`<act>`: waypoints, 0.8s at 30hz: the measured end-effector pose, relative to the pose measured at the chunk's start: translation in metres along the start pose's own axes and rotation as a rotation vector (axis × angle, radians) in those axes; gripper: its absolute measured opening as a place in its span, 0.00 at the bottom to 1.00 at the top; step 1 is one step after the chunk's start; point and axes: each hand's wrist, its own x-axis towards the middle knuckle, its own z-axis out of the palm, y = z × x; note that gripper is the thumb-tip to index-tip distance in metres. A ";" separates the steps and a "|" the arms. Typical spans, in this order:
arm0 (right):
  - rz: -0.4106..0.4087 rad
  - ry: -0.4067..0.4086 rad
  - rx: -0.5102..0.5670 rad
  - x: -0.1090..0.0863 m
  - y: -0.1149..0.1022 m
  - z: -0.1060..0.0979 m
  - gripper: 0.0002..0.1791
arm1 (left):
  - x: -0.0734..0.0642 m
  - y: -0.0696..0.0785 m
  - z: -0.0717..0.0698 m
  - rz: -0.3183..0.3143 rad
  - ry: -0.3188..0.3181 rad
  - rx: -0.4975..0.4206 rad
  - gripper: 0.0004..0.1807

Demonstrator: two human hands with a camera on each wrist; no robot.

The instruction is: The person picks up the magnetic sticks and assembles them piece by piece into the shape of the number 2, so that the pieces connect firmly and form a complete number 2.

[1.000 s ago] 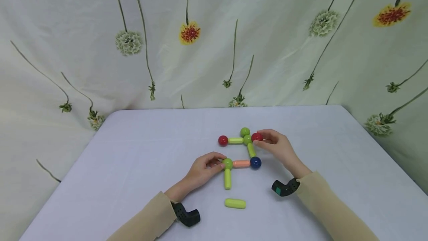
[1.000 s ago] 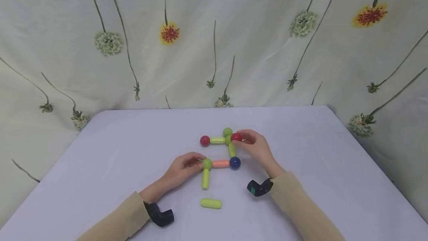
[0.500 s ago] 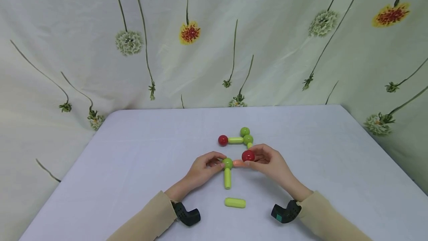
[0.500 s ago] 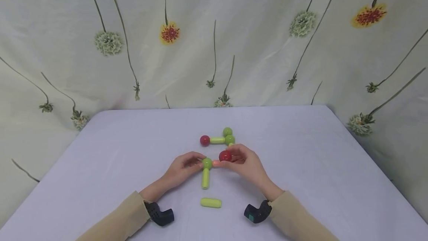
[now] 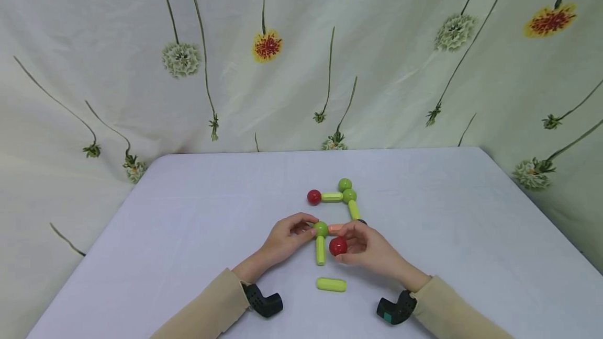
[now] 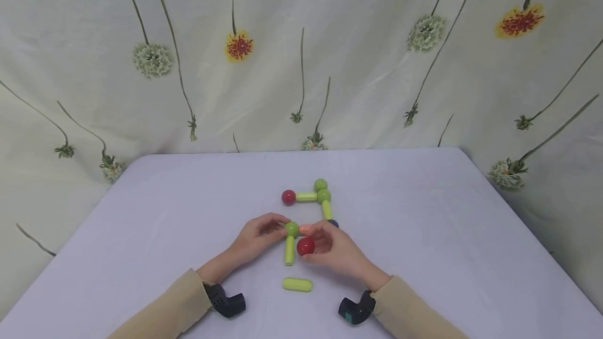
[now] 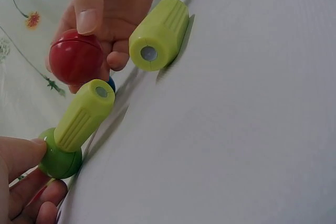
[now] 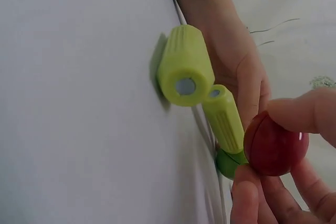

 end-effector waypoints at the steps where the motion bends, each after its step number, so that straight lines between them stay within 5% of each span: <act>1: 0.003 -0.012 0.004 0.000 0.001 0.001 0.22 | 0.000 0.000 0.000 0.000 0.001 0.000 0.11; 24: 0.017 -0.159 -0.032 -0.005 0.000 0.010 0.19 | 0.000 -0.001 0.000 0.012 -0.004 0.010 0.11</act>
